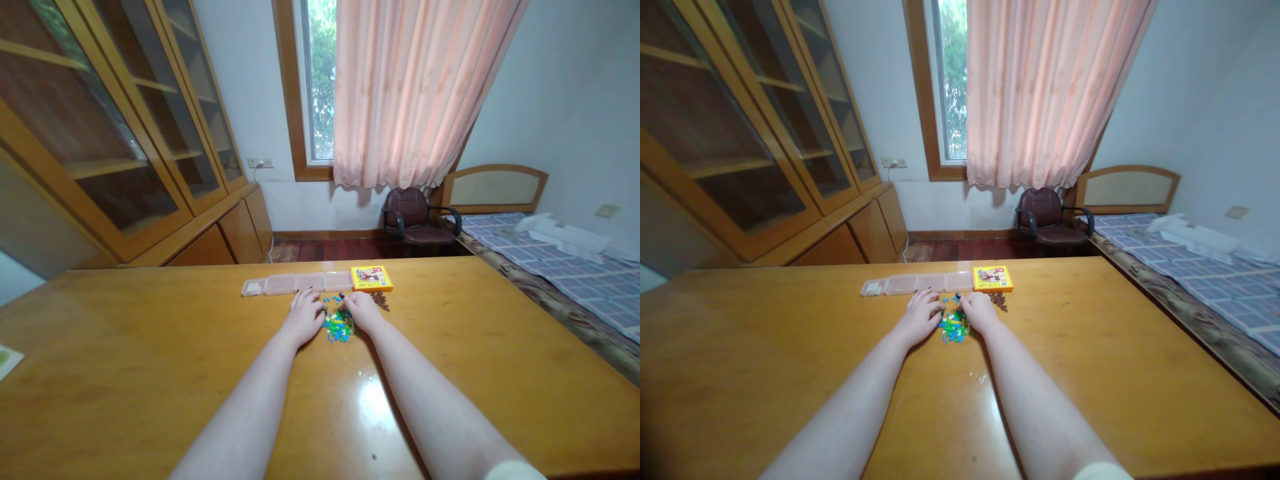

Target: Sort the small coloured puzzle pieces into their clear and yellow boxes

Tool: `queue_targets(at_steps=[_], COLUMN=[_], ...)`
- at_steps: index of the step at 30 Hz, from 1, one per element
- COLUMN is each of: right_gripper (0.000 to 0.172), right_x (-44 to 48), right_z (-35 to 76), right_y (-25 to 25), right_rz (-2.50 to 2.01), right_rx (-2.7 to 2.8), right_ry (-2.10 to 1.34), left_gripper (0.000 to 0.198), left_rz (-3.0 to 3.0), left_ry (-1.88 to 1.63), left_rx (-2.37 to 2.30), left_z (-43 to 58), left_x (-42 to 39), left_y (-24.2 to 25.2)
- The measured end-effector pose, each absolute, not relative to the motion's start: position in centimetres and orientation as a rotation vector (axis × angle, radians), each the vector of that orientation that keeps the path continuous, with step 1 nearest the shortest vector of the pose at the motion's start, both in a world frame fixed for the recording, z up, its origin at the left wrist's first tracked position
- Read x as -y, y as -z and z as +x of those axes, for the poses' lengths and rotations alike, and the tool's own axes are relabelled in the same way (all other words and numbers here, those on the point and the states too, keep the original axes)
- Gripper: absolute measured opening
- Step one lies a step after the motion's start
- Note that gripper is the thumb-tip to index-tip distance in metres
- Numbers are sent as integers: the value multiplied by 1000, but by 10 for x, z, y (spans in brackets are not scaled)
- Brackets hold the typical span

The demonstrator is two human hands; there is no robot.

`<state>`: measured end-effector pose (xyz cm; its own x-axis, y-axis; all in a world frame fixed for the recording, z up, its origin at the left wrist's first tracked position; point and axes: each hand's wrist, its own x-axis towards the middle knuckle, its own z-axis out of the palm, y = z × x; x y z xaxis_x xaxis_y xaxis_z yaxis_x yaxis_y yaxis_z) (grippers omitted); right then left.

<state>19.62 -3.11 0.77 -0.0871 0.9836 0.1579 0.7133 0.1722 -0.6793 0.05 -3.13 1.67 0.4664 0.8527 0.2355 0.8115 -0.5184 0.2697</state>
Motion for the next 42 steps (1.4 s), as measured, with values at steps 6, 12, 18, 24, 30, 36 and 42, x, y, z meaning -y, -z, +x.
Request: queue_targets(at_steps=[6,12,18,24,30,36,42], right_gripper=[41,47,46,48,52,49,46], right_x=[30,31,32,32,34,37,34], right_z=[198,198,196,197,196,194,196], right_y=[-11,-10,-9,-11,-13,-20,-16], right_rz=[-1618,-1630,-1660,-1652,-1613,-1658,-1612], right_rx=[1834,1878,1984,1939,2038,2100,2077], right_ry=[-506,-474,-465,-369,-332,-264,-249], left_gripper=[44,37,25,36,29,32,45], left_rz=[2634,2589,2609,2648,2616,2596,2593], left_ry=[-422,-428,-555,-426,-473,-503,-411], left_rx=[-1280,-1375,-1468,-1268,-1449,-1468,-1270], left_z=[2,4,2,2,0,1,3], left_x=[36,36,32,37,33,32,34], left_y=[-16,-12,-20,-17,-16,-20,-22])
